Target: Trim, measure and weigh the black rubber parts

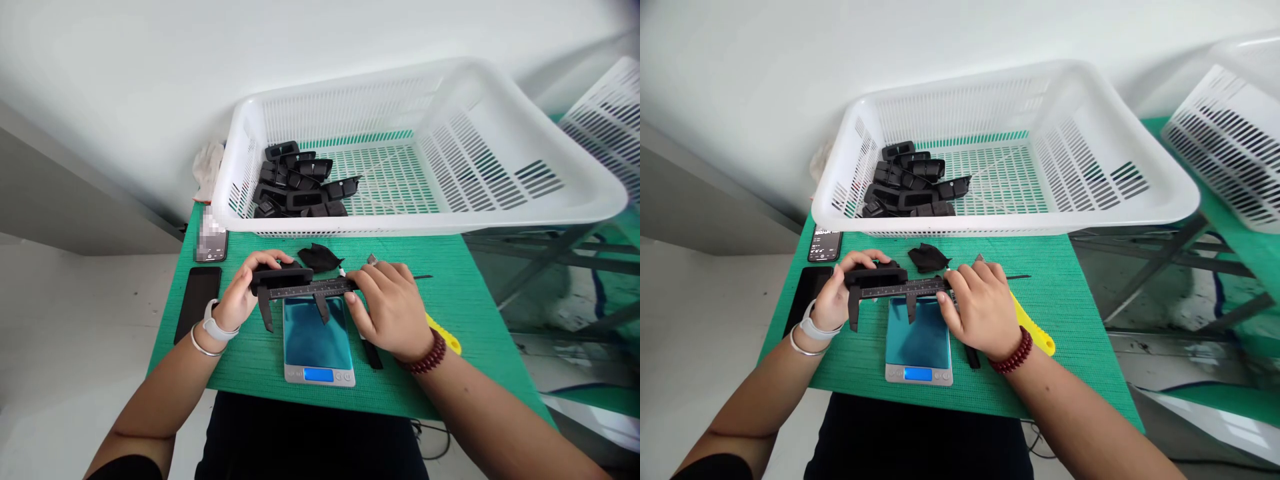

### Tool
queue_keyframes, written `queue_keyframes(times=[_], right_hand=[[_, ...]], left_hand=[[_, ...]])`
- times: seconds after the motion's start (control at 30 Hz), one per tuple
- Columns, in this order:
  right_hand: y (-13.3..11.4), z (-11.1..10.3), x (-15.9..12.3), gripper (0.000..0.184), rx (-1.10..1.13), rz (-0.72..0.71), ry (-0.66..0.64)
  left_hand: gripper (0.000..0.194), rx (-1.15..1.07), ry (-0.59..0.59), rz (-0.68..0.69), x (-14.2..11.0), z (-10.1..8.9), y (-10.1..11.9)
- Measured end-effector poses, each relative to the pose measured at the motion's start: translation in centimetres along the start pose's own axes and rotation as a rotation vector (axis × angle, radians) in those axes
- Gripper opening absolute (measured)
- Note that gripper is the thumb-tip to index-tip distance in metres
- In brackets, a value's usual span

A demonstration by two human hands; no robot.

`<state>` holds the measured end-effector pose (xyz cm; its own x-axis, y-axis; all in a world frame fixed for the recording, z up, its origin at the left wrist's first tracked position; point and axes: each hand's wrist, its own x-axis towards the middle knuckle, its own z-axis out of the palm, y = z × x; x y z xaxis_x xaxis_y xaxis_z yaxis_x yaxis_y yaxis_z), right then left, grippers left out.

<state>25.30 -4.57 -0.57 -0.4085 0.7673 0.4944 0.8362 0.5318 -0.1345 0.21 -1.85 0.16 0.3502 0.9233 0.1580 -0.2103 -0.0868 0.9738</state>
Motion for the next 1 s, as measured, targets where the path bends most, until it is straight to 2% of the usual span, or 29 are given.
queue_keyframes(times=[0.23, 0.4, 0.5, 0.57, 0.63, 0.77, 1.0], right_hand=[[-0.1, -0.1, 0.1, 0.032, 0.019, -0.018, 0.016], [-0.1, -0.2, 0.1, 0.032, 0.038, -0.055, 0.025], [-0.1, -0.2, 0.1, 0.032, 0.040, -0.058, 0.020], [-0.1, -0.2, 0.2, 0.032, 0.049, -0.061, 0.014], [-0.2, -0.1, 0.2, 0.031, 0.057, -0.067, 0.005], [-0.2, 0.0, 0.1, 0.032, 0.085, -0.089, -0.018], [-0.2, 0.1, 0.2, 0.035, 0.160, -0.088, -0.046]], left_hand=[[0.052, -0.054, -0.042, -0.070, 0.2, 0.0, 0.4], [0.045, -0.151, -0.092, -0.208, 0.4, -0.1, 0.7], [0.044, -0.224, -0.059, -0.280, 0.5, -0.1, 0.8], [0.043, -0.276, 0.002, -0.280, 0.7, 0.0, 0.8], [0.032, -0.306, 0.027, -0.269, 0.8, -0.1, 0.8], [0.014, -0.319, -0.036, -0.275, 1.0, -0.3, 0.6], [0.016, -0.319, -0.057, -0.295, 1.2, -0.7, 0.5]])
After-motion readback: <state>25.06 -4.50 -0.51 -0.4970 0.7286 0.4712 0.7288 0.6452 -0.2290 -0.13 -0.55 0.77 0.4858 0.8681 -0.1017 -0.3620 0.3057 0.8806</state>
